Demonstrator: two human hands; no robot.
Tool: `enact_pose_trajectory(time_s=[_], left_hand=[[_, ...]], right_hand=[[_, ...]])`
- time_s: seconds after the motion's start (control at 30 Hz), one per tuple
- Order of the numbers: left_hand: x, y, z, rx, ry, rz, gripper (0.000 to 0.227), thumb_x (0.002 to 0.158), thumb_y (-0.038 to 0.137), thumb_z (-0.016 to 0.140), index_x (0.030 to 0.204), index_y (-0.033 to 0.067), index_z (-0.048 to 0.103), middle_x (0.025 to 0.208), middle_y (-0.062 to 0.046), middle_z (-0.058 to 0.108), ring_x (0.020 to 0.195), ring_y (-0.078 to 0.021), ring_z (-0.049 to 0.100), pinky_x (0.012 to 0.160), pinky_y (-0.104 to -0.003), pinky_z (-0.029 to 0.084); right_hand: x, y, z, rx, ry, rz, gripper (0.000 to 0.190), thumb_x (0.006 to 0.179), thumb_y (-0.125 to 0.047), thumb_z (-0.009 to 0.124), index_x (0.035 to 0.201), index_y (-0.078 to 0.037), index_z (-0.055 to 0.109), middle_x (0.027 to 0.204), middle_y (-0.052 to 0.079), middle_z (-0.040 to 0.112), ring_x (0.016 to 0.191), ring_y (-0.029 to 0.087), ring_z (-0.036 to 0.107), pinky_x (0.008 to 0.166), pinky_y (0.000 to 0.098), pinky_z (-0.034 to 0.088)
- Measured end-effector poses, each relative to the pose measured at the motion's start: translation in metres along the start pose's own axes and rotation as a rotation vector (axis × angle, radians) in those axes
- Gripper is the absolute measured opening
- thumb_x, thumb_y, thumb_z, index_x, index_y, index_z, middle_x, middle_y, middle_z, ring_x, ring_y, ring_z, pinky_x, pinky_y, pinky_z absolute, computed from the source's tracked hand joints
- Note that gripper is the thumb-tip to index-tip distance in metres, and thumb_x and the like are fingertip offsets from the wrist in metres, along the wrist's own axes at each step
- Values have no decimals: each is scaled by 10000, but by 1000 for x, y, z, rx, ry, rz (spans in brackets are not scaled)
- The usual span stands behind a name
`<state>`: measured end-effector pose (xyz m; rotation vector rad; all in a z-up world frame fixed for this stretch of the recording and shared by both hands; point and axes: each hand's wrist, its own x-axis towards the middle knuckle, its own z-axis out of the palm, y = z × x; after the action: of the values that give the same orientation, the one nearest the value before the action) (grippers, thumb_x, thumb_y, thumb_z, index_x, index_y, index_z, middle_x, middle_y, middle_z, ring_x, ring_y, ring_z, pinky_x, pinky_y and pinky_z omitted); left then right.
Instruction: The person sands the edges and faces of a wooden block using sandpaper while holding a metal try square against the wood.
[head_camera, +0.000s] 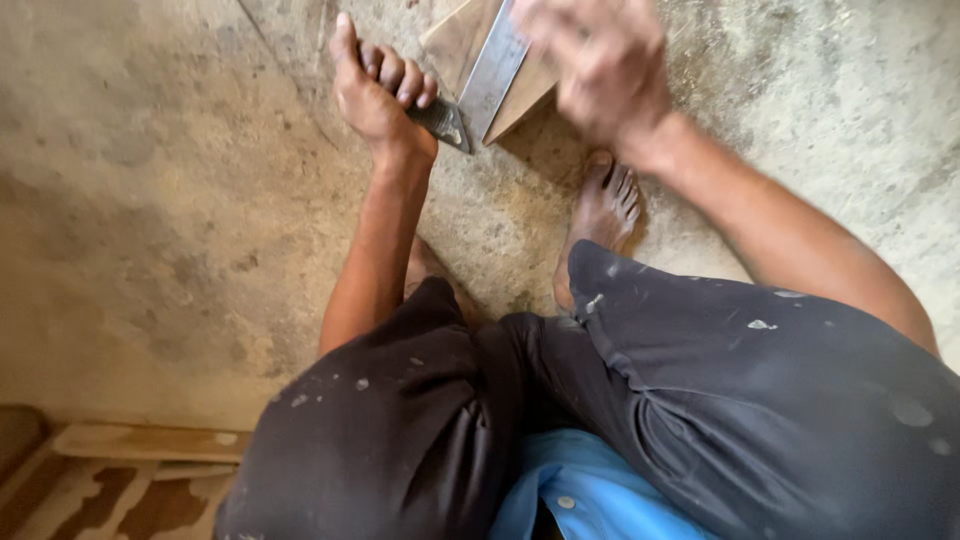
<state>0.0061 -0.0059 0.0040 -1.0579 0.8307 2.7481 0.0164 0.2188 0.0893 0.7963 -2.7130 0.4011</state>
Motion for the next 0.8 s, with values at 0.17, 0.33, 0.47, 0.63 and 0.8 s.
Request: enact_pose_trajectory(time_s=[0.17,0.33,0.47,0.63,0.8], left_hand=[[-2,1,0,-4,1,-31,474,1007,448,607,725,181,335,567,38,250,431,-133,267,414,-349,277],[1,-1,-4,-17,-14,-17,474,1010,443,602,723,170,342,567,27,259,435,-140,276,413,-353,279],[-2,1,-1,-18,-26,-20,475,1016,451,591,724,178,336,561,33,252,433,-139,272,416,-350,278],[-4,1,3,12,-2,6,488,1024,449,570,699,181,323,549,33,249,420,-137,259,399,-353,275],[-6,4,10,44,46,1,498,1028,442,563,679,188,315,534,46,244,412,-130,256,381,-346,265]], right_hand=[[-25,-33,14,-82,-81,-182,144,1160,-123,609,1242,-132,727,1167,69,713,1116,215,649,947,391,579],[-4,-15,8,-30,-98,-224,236,1103,-49,563,1263,-100,729,1121,95,708,1065,214,639,896,361,563],[6,-38,-13,-85,-60,-282,222,1024,-145,540,1162,-87,705,1111,58,708,1083,197,647,895,330,581],[9,-14,4,23,-177,-171,203,1091,-37,625,1254,-94,731,1150,91,715,1126,220,629,879,361,551],[-9,-24,9,-23,-96,-322,235,1068,-61,623,1282,-110,707,1273,73,712,1251,216,617,1021,354,576]])
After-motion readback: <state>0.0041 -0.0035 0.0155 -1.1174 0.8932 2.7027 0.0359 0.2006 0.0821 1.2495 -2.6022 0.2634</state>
